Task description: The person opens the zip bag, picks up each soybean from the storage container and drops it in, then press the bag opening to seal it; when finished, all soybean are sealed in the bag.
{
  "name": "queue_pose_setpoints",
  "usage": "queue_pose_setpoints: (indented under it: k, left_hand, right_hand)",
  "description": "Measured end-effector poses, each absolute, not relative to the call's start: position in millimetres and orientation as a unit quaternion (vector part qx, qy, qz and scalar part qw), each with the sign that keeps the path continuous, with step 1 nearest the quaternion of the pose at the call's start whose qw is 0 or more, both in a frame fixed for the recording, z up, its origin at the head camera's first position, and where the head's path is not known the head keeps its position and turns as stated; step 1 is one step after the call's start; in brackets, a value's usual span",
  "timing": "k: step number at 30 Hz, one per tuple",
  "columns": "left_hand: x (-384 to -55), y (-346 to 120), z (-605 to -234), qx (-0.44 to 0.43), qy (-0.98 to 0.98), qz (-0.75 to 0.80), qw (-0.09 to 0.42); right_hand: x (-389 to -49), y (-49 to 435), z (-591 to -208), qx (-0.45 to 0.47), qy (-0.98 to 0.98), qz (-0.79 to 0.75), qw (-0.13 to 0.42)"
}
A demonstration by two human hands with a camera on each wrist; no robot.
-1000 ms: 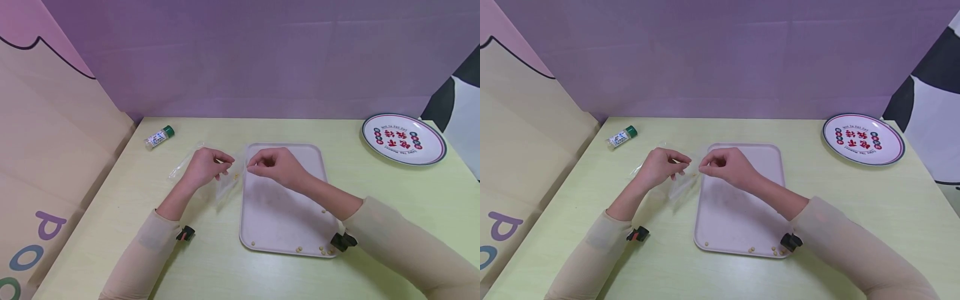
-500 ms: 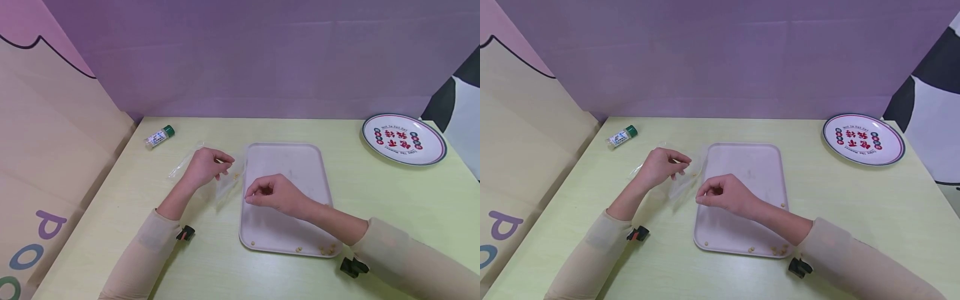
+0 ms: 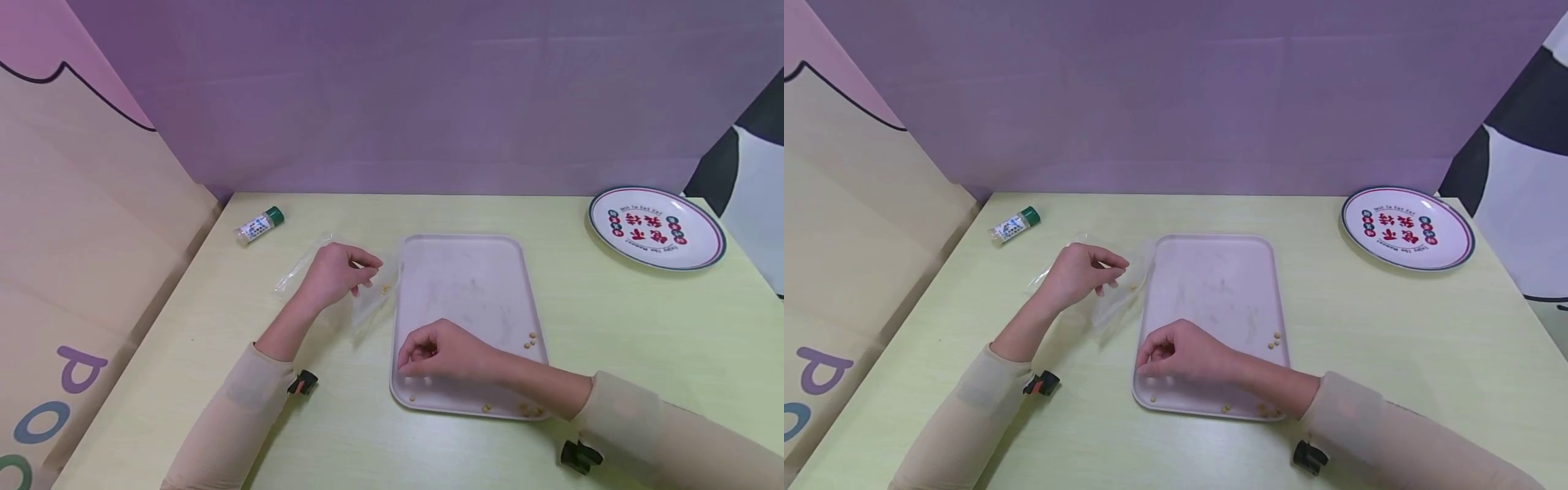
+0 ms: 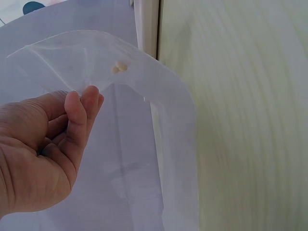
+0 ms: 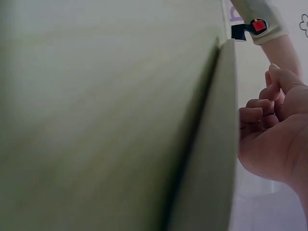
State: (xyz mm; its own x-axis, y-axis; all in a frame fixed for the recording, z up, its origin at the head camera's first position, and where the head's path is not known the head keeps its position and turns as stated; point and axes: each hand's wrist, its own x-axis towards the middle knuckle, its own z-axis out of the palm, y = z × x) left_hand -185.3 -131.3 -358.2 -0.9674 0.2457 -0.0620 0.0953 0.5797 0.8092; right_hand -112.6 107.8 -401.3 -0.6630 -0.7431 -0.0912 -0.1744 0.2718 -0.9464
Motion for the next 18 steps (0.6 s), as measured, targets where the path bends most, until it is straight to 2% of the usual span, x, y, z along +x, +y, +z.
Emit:
queue_pose_setpoints:
  k: [9, 18]
  left_hand:
    - [-185.8, -131.4, -359.9, 0.096, 0.882, 0.453, 0.083]
    - [-186.0, -131.1, -358.8, 0.097, 0.881, 0.454, 0.085]
  right_hand:
    - [-113.3, 110.1, -407.9, -0.318, 0.766, -0.481, 0.285]
    - [-117.2, 115.4, -410.0, -0.381, 0.754, -0.451, 0.287]
